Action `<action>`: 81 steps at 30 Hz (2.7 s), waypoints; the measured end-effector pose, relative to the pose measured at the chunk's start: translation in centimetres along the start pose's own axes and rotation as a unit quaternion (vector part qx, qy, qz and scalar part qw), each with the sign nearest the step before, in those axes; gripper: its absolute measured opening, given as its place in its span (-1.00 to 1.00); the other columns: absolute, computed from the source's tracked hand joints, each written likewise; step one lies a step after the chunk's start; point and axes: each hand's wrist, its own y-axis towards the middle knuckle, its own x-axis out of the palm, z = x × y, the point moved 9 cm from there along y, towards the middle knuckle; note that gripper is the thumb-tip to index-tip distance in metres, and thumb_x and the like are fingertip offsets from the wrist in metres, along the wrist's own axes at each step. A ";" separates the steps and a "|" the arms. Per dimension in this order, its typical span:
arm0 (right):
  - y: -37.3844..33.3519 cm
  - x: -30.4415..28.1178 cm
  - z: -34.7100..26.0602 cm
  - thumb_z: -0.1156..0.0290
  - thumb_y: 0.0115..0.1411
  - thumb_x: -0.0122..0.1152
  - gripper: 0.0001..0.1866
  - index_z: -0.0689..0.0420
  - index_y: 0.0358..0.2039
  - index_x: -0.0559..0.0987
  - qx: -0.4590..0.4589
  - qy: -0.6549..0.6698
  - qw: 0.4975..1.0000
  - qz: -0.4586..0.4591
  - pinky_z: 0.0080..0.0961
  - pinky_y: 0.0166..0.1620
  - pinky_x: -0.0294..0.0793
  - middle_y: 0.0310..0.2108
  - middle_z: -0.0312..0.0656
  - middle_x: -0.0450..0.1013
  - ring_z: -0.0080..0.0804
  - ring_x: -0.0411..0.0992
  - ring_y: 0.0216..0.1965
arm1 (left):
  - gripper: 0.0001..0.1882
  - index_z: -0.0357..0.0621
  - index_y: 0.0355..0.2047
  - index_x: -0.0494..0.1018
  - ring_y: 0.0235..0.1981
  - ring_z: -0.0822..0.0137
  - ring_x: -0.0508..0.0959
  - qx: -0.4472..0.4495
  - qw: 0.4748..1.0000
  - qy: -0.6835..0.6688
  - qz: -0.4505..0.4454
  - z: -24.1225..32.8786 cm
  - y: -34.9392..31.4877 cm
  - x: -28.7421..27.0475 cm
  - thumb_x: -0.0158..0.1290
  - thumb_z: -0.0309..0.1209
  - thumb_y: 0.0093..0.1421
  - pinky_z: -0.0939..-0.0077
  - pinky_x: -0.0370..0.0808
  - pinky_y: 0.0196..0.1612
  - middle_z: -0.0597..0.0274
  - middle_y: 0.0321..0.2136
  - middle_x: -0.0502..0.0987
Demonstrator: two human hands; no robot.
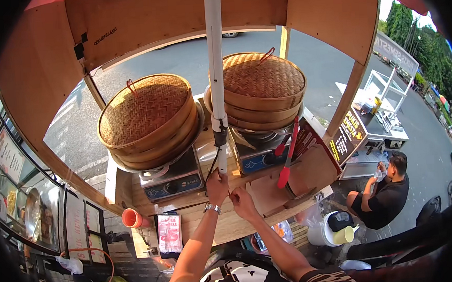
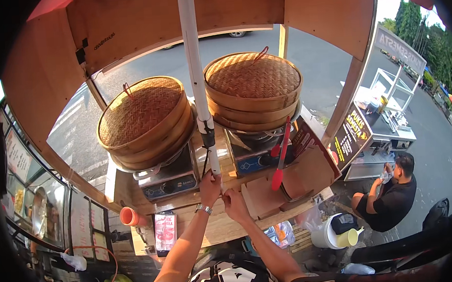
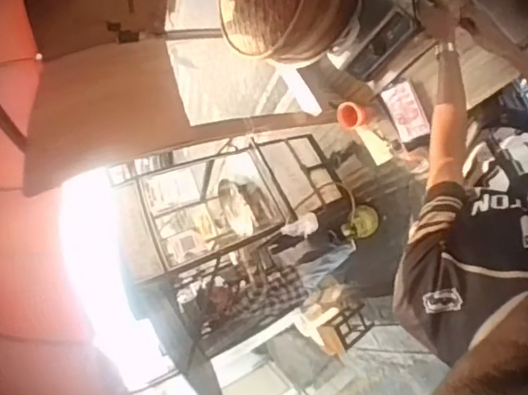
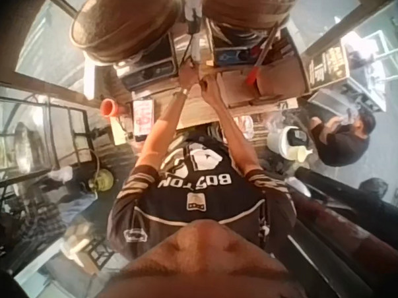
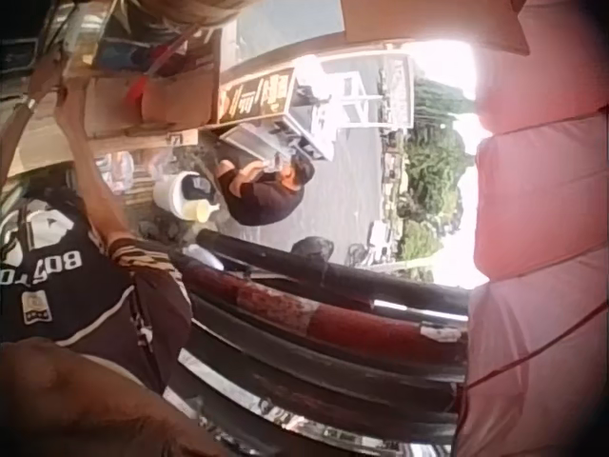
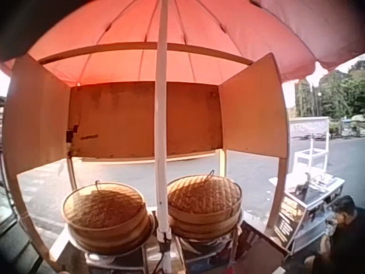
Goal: The person assembles a paper food box by folding the cardboard along creases and tucking in the tabs by hand.
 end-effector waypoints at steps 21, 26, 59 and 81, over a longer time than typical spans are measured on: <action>-15.7 -24.5 6.4 0.43 0.23 0.39 -0.66 0.19 -0.05 0.47 0.144 -0.039 0.844 0.515 -0.48 -0.32 0.41 -0.42 -0.27 0.37 -0.50 0.33 -0.44 | -0.62 -0.35 -0.15 0.54 -0.39 0.12 0.71 -0.106 0.983 -0.094 -0.113 -4.2 -11.4 3.1 0.19 -0.19 0.33 0.25 0.62 -0.25 0.04 -0.37 0.68; -12.0 -33.8 10.6 0.36 0.24 0.43 -0.49 0.21 0.11 0.40 0.160 -0.014 0.868 0.469 -0.42 -0.16 0.52 -0.19 -0.09 0.49 -0.40 0.48 -0.21 | -0.61 -0.39 -0.20 0.53 -0.54 0.16 0.70 -0.245 0.908 -0.171 -0.294 -5.1 -14.0 11.8 0.15 -0.20 0.33 0.35 0.64 -0.41 -0.02 -0.44 0.66; -8.4 -29.4 16.7 0.68 0.23 0.27 -0.68 0.25 0.01 0.57 0.062 0.119 0.908 0.397 -0.51 0.01 0.45 -0.08 -0.22 0.57 -0.46 0.50 -0.10 | -0.48 -0.39 0.06 0.25 -0.18 0.16 0.64 -0.279 0.892 -0.250 -0.252 -7.4 -15.2 10.4 0.21 -0.49 0.15 0.30 0.64 -0.37 -0.03 -0.16 0.53; -16.3 -26.8 15.3 0.17 0.37 0.32 -0.59 0.23 -0.08 0.39 0.262 -0.010 0.871 0.415 -0.41 -0.27 0.56 -0.33 -0.11 0.47 -0.35 0.51 -0.36 | -0.55 -0.45 -0.02 0.38 -0.35 0.13 0.72 -0.263 0.950 0.008 -0.166 -14.5 -24.3 -13.9 0.17 -0.26 0.32 0.27 0.68 -0.39 -0.12 -0.30 0.63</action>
